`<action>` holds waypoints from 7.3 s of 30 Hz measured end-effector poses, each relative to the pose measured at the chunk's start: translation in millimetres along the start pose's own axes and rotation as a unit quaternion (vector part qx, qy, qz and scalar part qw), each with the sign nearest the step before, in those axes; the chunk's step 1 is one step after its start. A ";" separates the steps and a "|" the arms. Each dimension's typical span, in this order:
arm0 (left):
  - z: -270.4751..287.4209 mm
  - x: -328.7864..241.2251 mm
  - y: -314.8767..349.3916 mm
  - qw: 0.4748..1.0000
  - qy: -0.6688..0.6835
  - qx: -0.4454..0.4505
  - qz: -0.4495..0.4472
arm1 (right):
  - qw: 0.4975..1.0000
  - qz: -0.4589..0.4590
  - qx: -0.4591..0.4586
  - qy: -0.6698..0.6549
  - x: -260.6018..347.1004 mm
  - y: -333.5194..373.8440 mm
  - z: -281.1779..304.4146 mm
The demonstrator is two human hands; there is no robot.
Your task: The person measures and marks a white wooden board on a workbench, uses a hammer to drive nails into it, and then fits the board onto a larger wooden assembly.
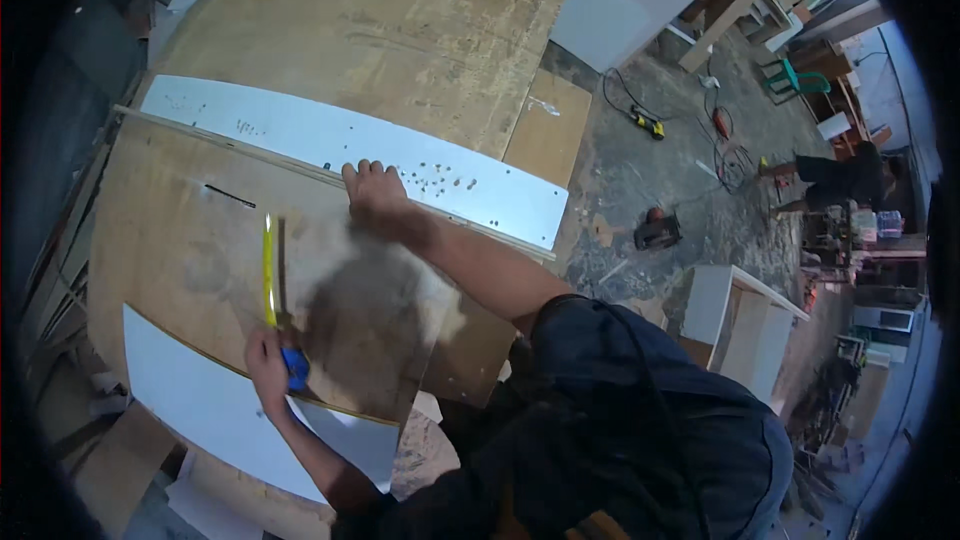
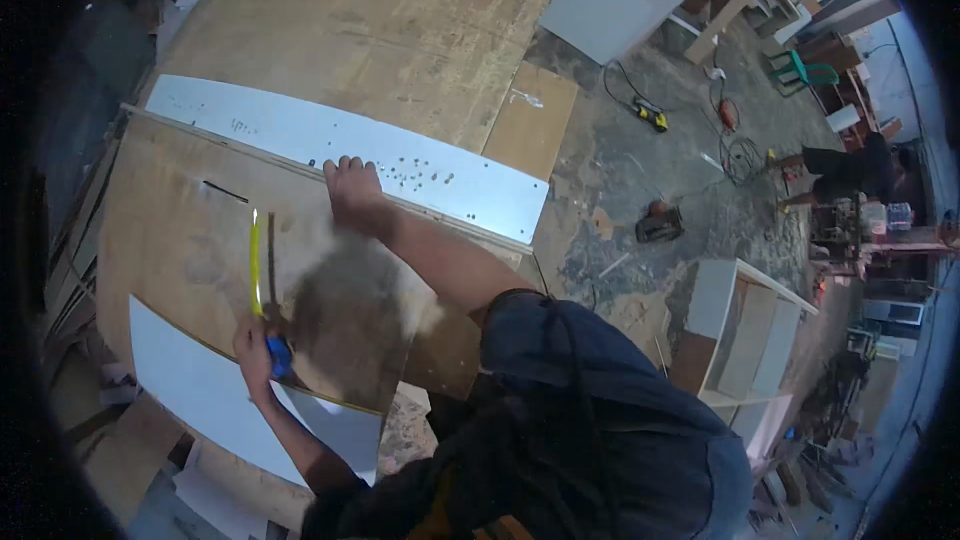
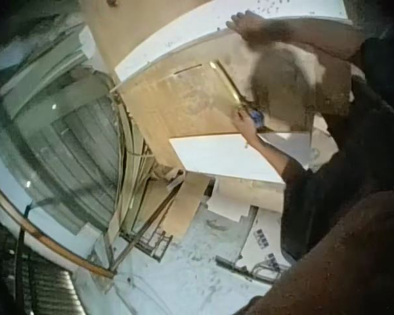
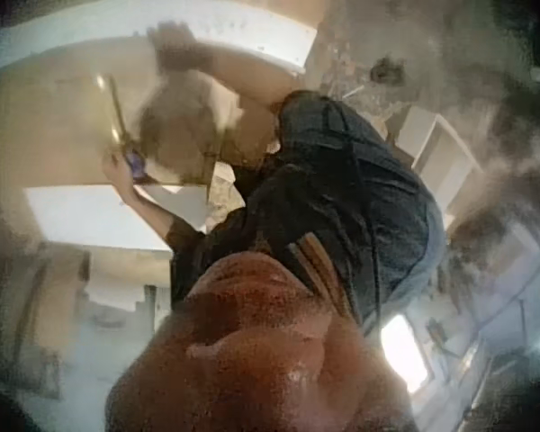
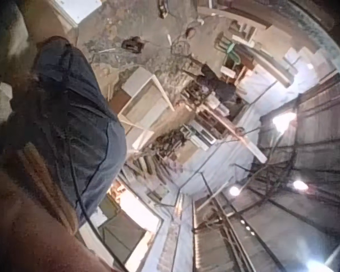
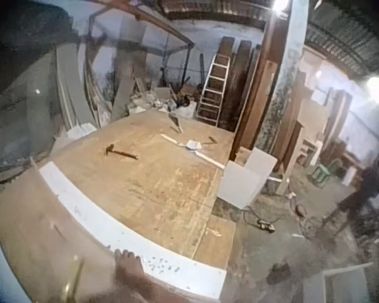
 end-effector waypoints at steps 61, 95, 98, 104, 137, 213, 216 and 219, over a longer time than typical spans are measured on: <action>-145.3 -120.2 38.1 0.980 0.072 -0.090 0.164 | 0.958 0.234 0.134 -0.096 -26.3 -39.8 -51.0; 10.7 104.5 -171.3 0.983 -0.111 0.022 0.147 | 0.954 0.234 -0.112 -0.148 -12.7 -208.8 -15.9; 10.7 105.8 -197.0 0.985 -0.105 0.061 0.124 | 0.952 0.242 -0.111 -0.153 -14.3 -208.9 -16.8; 9.0 105.0 -211.9 0.987 -0.130 0.022 0.095 | 0.955 0.234 -0.093 -0.160 -17.6 -211.8 -20.6; 11.4 79.9 -215.6 0.981 -0.067 0.105 0.148 | 0.869 0.157 0.070 -0.464 -52.5 -225.4 -48.2; -254.5 -130.4 292.3 0.913 0.060 -0.347 0.205 | 0.969 -0.090 -0.156 -0.169 -562.1 -36.0 229.6; -235.5 -107.9 261.9 0.917 0.009 -0.307 0.253 | 0.964 -0.201 -0.136 -0.110 -645.1 29.9 246.9; -199.5 -134.7 203.1 0.930 -0.059 -0.261 0.252 | 0.944 -0.226 -0.174 -0.163 -723.2 79.2 259.3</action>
Point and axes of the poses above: each hand's wrist, its own y-axis away from the middle knuckle, its own z-axis out of the back of the hand, x = y × z, the point moved 7 cm from there along -y, towards the middle knuckle, and after that the axes turned 1 degree about -y, right-handed, at the moved point
